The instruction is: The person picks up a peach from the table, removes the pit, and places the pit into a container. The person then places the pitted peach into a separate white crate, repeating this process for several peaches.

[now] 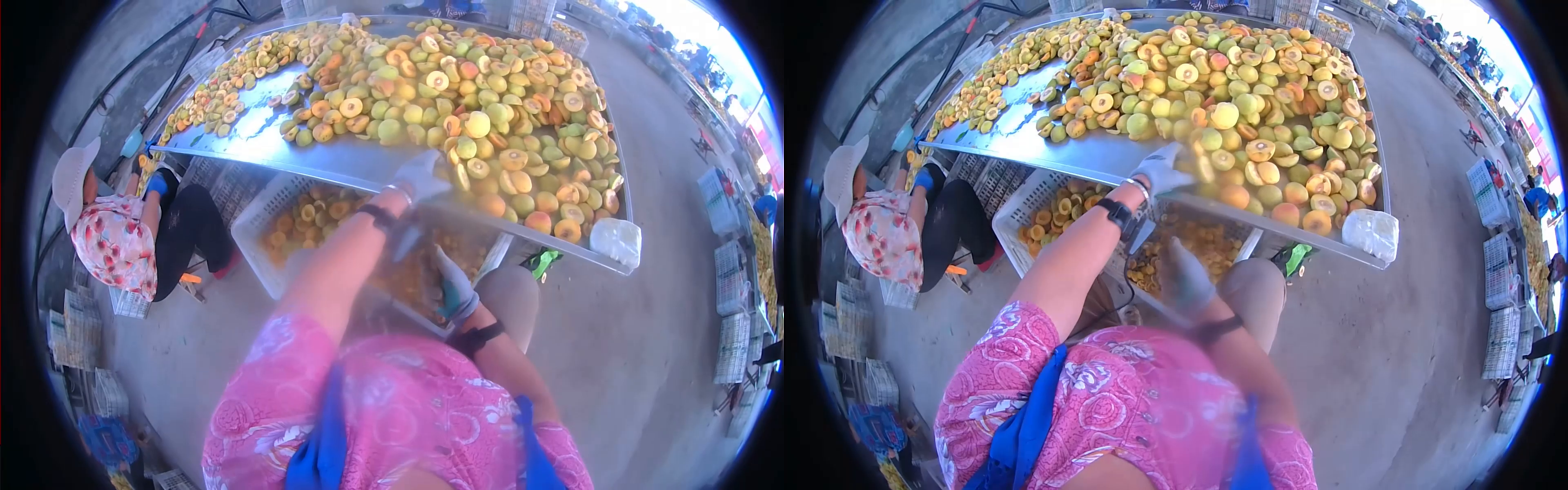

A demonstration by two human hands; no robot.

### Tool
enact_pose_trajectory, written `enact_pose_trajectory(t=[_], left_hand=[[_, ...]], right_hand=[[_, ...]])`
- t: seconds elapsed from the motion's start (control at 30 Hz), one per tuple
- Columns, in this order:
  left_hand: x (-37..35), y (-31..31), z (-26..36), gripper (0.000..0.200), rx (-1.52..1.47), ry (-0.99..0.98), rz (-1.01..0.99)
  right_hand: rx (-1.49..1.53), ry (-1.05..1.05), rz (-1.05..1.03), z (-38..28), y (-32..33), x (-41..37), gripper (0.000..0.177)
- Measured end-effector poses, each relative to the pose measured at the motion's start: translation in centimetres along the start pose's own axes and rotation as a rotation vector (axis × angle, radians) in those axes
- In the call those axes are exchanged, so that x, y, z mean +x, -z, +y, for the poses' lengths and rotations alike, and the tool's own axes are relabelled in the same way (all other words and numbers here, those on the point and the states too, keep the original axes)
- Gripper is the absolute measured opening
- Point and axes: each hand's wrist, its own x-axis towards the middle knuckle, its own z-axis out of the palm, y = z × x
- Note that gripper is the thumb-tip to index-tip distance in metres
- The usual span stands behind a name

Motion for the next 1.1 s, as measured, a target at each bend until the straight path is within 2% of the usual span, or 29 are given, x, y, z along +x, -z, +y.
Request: enact_pose_trajectory(t=[0.03, 0.07, 0.13, 0.17, 0.27, 0.3, 0.47, 0.53, 0.6, 0.63, 0.7, 0.77, 0.8, 0.83, 0.9, 0.93, 1.0, 1.03, 1.1], left_hand=[[-0.9, 0.5, 0.0, 0.055, -0.198, 0.038, 0.009], [-1.7, 0.9, 0.0, 0.055, -0.196, 0.039, 0.012], [-3.3, 1.4, -0.7, 0.041, -1.228, 0.089, -0.035], [-4.3, 1.4, -1.1, 0.041, -1.229, 0.097, -0.023], [-7.2, 0.3, -2.8, 0.043, -0.96, -0.215, 0.116], [-9.1, 1.2, -1.2, 0.039, -0.803, -0.216, 0.125], [-12.1, -2.3, -3.4, 0.035, -0.738, -0.223, 0.334], [-12.9, -2.5, -3.0, 0.035, -0.723, -0.226, 0.39], [-13.4, -2.4, -2.6, 0.036, -1.553, -0.009, 0.252], [-13.9, -3.1, -3.3, 0.036, -1.556, -0.013, 0.256], [-14.8, -4.5, -4.1, 0.038, -0.692, -0.156, 0.441], [-17.0, -2.0, -2.1, 0.039, -0.82, -0.193, 0.269], [-17.5, -1.3, -1.9, 0.037, -0.536, -0.232, 0.298], [-17.8, -1.0, -1.5, 0.035, -0.251, -0.254, 0.331], [-17.7, -0.5, 0.8, 0.033, -1.679, -0.174, -0.019], [-17.3, -4.0, -1.5, 0.039, -1.536, -0.11, 0.051], [-16.8, -6.5, -2.4, 0.036, -1.25, -0.081, 0.128], [-17.1, -4.5, -0.9, 0.036, -1.252, -0.097, 0.133], [-18.8, -1.1, 1.7, 0.038, -1.195, -0.287, 0.108]], right_hand=[[-0.031, 0.057, 0.036, -0.2, -0.9, -0.8, 0.035], [-0.032, 0.056, 0.033, -0.3, -1.6, -1.2, 0.035], [-0.239, 0.173, 0.155, -1.0, -2.7, -1.8, 0.033], [-0.244, 0.161, 0.15, -1.2, -3.4, -2.3, 0.033], [-0.252, 0.2, 0.131, -1.7, -4.4, -2.3, 0.034], [-0.351, 0.237, 0.111, -1.8, -4.1, -1.8, 0.034], [-0.705, 0.355, 0.095, -2.0, -5.0, -0.7, 0.035], [-0.747, 0.353, 0.118, -2.0, -5.7, -0.6, 0.033], [-0.789, 0.355, 0.14, -1.8, -5.6, -0.4, 0.031], [-0.825, 0.363, 0.139, -1.6, -4.9, 0.1, 0.029], [-0.881, 0.391, 0.13, -1.0, -2.1, 2.6, 0.028], [-1.811, 1.267, 0.123, -0.9, 2.2, 5.8, 0.032], [-1.182, 0.919, 0.215, -1.1, -5.1, 0.9, 0.043], [-1.305, 0.899, 0.296, -0.7, -4.7, 1.1, 0.045], [-1.472, 0.888, 0.258, -0.4, -4.9, 0.7, 0.046], [-1.526, 0.917, 0.307, 0.0, -5.4, 0.2, 0.043], [-1.685, 0.932, 0.308, 0.3, -3.7, 0.9, 0.04], [-1.695, 0.946, 0.308, 0.3, -3.4, 0.8, 0.04], [-1.739, 0.969, 0.315, 0.5, -3.6, 0.8, 0.036]])
